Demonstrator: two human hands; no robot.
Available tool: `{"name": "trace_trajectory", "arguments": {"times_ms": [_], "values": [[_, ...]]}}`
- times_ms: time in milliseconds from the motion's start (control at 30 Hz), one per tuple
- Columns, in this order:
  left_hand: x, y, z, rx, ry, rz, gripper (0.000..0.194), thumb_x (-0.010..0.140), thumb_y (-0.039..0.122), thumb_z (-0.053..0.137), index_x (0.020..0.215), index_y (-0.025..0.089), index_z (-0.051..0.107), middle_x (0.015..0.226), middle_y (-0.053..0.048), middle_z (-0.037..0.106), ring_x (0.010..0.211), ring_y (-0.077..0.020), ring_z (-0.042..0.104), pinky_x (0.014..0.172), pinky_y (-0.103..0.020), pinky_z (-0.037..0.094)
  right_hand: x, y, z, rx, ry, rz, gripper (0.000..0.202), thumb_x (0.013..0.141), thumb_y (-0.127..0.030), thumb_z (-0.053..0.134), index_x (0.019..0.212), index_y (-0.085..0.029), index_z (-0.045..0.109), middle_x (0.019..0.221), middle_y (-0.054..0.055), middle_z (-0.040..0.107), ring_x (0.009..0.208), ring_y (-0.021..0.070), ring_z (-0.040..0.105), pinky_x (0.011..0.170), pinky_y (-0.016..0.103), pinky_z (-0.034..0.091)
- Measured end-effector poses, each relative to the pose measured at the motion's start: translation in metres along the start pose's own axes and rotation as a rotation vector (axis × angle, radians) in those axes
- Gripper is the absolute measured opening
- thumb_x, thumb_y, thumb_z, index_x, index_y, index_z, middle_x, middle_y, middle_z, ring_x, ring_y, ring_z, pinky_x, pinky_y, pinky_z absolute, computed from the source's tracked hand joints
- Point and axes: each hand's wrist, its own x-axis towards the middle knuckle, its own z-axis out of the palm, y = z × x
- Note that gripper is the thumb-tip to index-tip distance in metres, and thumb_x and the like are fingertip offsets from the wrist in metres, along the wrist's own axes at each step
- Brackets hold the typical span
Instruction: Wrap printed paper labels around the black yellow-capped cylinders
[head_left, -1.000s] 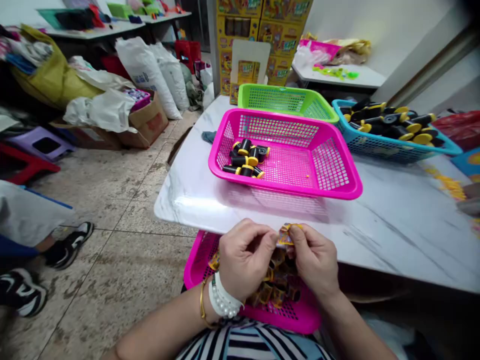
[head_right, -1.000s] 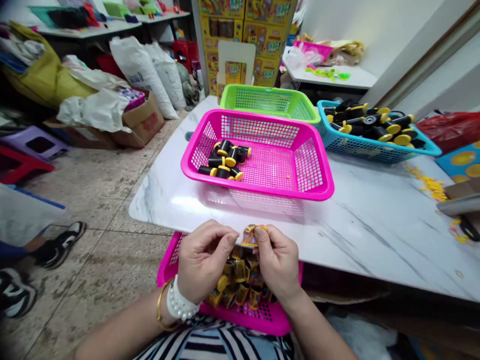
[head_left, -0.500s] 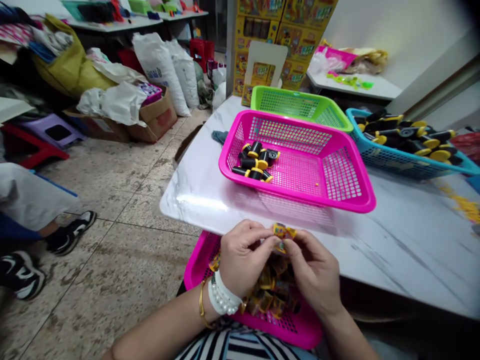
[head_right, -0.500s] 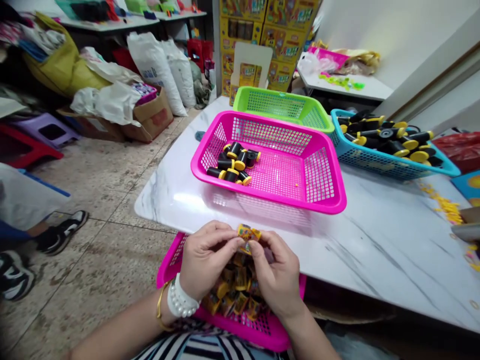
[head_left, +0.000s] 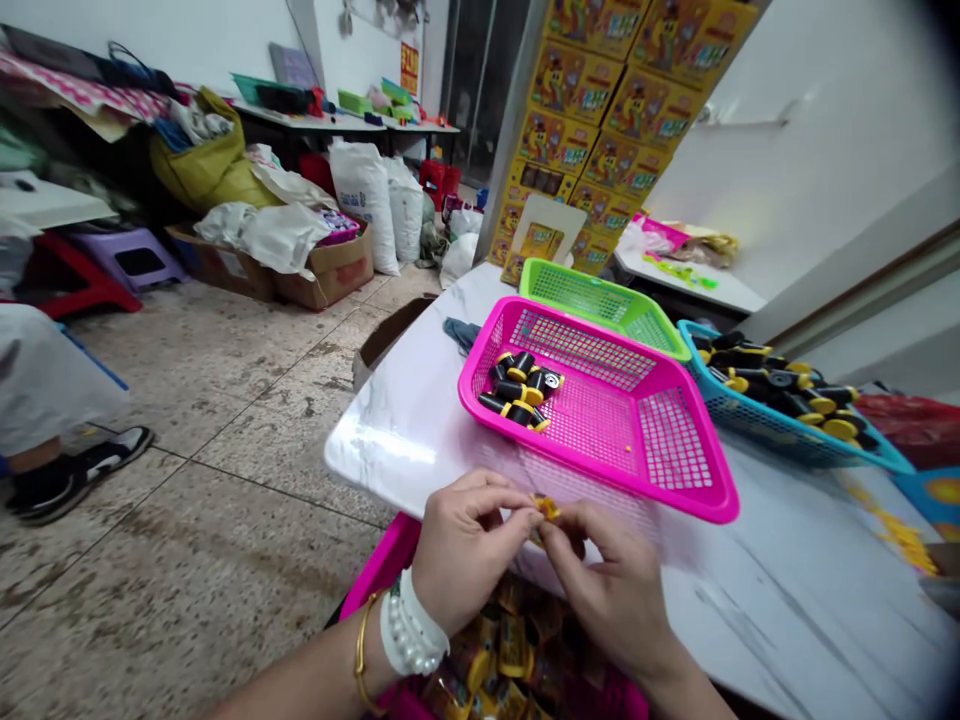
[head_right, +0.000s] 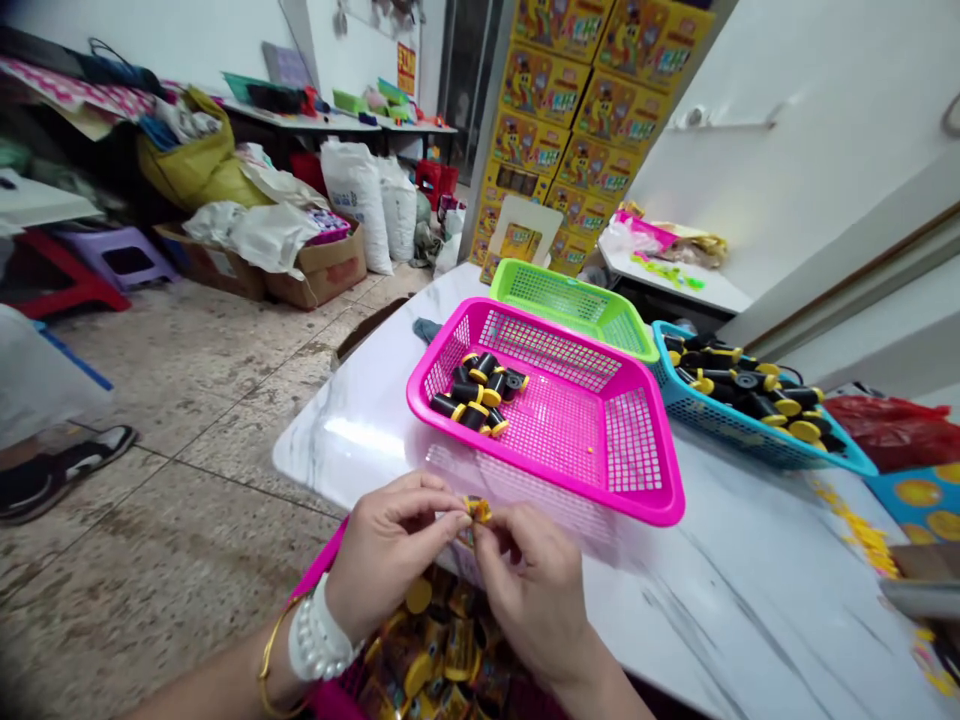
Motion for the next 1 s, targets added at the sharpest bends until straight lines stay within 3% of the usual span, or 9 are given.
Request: {"name": "trace_trajectory", "arguments": {"times_ms": [133,233,333,400,467,600,767,900,1000], "values": [[-0.004,-0.003,-0.011,-0.118,-0.009,-0.148,0.014,0.088,0.026,0.067,0.081,0.016,0.072,0.071,-0.002,0.070,0.059,-0.0117,0.059,0.057,-0.021,0.046,0.024,-0.002,-0.018,0.040,-0.201,-0.062,0.022,0.095,-0.027,0.060,0.076,-0.020,0.068,0.061,-0.002,0.063,0.052,0.0111,0.058,0.050,0.023,0.044],[-0.007,-0.008,-0.011,-0.175,-0.090,-0.262,0.016,0.090,0.030,0.064,0.081,0.017,0.064,0.057,0.004,0.058,0.043,-0.0072,0.046,0.045,-0.019,0.035,0.075,0.001,-0.029,-0.012,-0.152,-0.121,0.024,0.096,-0.031,0.062,0.075,-0.021,0.068,0.063,-0.001,0.066,0.056,0.0124,0.059,0.056,0.025,0.047],[-0.007,-0.013,-0.006,-0.214,-0.225,-0.390,0.019,0.087,0.034,0.067,0.085,0.015,0.066,0.051,0.007,0.051,0.038,-0.0060,0.040,0.041,-0.018,0.028,0.144,0.013,-0.017,-0.185,-0.131,-0.223,0.020,0.096,-0.033,0.062,0.090,-0.019,0.074,0.094,0.009,0.074,0.090,0.0225,0.069,0.086,0.038,0.054],[-0.004,-0.014,-0.002,-0.251,-0.302,-0.457,0.024,0.082,0.035,0.072,0.092,0.013,0.069,0.055,0.004,0.058,0.040,-0.0064,0.045,0.042,-0.018,0.031,0.184,0.027,-0.001,-0.263,-0.345,-0.271,0.023,0.095,-0.037,0.065,0.102,-0.019,0.076,0.124,0.015,0.069,0.123,0.0307,0.060,0.110,0.051,0.045],[0.000,-0.014,-0.003,-0.263,-0.357,-0.522,0.031,0.077,0.036,0.078,0.094,0.012,0.071,0.060,0.001,0.064,0.041,-0.0060,0.047,0.042,-0.017,0.032,0.206,0.042,0.014,-0.250,-0.508,-0.296,0.020,0.093,-0.037,0.068,0.101,-0.023,0.079,0.119,0.011,0.073,0.127,0.0290,0.059,0.114,0.049,0.043],[0.007,-0.012,-0.014,-0.257,-0.417,-0.625,0.031,0.074,0.040,0.080,0.082,0.013,0.067,0.051,0.002,0.062,0.032,-0.0029,0.035,0.034,-0.016,0.021,0.200,0.070,0.009,-0.192,-0.715,-0.332,0.020,0.092,-0.038,0.069,0.102,-0.026,0.081,0.118,0.006,0.076,0.126,0.0238,0.064,0.112,0.039,0.048],[0.009,-0.011,-0.022,-0.337,-0.470,-0.677,0.038,0.078,0.050,0.076,0.083,0.017,0.060,0.050,0.000,0.065,0.027,-0.0024,0.030,0.031,-0.015,0.017,0.169,0.103,-0.060,-0.132,-0.694,-0.154,0.044,0.091,-0.050,0.065,0.128,-0.029,0.072,0.154,0.006,0.056,0.139,0.0289,0.056,0.115,0.047,0.045],[0.014,-0.011,-0.014,-0.383,-0.509,-0.696,0.036,0.080,0.047,0.074,0.091,0.013,0.069,0.053,-0.002,0.067,0.027,-0.0024,0.031,0.030,-0.017,0.014,0.153,0.117,-0.103,-0.244,-0.430,0.155,0.041,0.093,-0.054,0.057,0.111,-0.024,0.078,0.113,0.008,0.078,0.103,0.0260,0.072,0.091,0.040,0.056],[0.021,-0.010,-0.004,-0.388,-0.490,-0.685,0.034,0.080,0.044,0.075,0.089,0.010,0.076,0.054,-0.002,0.065,0.029,-0.0009,0.029,0.032,-0.018,0.012,0.139,0.116,-0.107,-0.446,-0.460,0.257,0.039,0.093,-0.052,0.055,0.086,-0.020,0.078,0.078,0.006,0.076,0.072,0.0213,0.069,0.071,0.035,0.051]]}}
